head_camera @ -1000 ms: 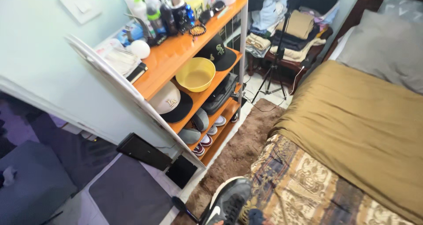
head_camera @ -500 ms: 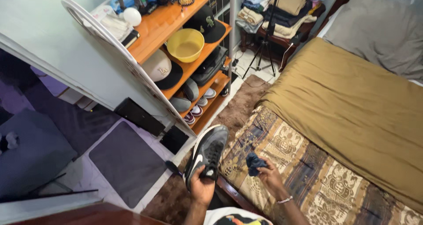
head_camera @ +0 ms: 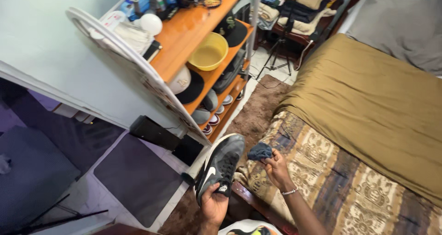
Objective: The person wipes a sneaker with a cloth, cleaning different parts of the shoe while sitting on the floor.
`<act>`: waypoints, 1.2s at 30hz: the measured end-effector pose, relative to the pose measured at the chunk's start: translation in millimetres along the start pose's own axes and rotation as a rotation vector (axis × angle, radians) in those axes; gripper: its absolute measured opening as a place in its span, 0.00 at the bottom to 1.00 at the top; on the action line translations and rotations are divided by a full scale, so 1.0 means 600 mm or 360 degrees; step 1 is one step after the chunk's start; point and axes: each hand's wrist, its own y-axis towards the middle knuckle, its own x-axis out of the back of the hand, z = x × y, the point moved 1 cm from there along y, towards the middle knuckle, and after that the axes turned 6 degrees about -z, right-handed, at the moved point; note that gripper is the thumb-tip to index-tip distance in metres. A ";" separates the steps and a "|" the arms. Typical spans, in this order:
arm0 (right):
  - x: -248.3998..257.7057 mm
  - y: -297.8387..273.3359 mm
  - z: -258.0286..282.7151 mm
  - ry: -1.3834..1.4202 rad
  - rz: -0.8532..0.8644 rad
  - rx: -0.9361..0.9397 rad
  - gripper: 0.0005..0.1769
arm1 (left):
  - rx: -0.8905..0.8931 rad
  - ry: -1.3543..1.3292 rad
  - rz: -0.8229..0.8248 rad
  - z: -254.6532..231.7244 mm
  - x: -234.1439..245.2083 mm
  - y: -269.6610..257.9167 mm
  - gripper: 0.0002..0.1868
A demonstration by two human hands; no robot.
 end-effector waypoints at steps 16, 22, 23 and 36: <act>-0.304 0.134 0.048 -0.0997 -0.0204 0.0712 0.20 | 0.0209 0.0118 0.0122 -0.198 -0.038 0.069 0.12; -0.446 0.247 0.130 -0.1695 -0.0249 0.1383 0.19 | 0.0138 0.0330 0.0151 -0.204 -0.061 0.105 0.19; -0.469 0.275 0.145 -0.1861 -0.0286 0.1550 0.19 | 0.0157 0.0353 0.0158 -0.204 -0.061 0.115 0.20; -0.553 0.719 0.127 -0.2493 0.0878 0.2029 0.19 | 0.0421 0.0292 0.0172 -0.152 -0.127 0.196 0.12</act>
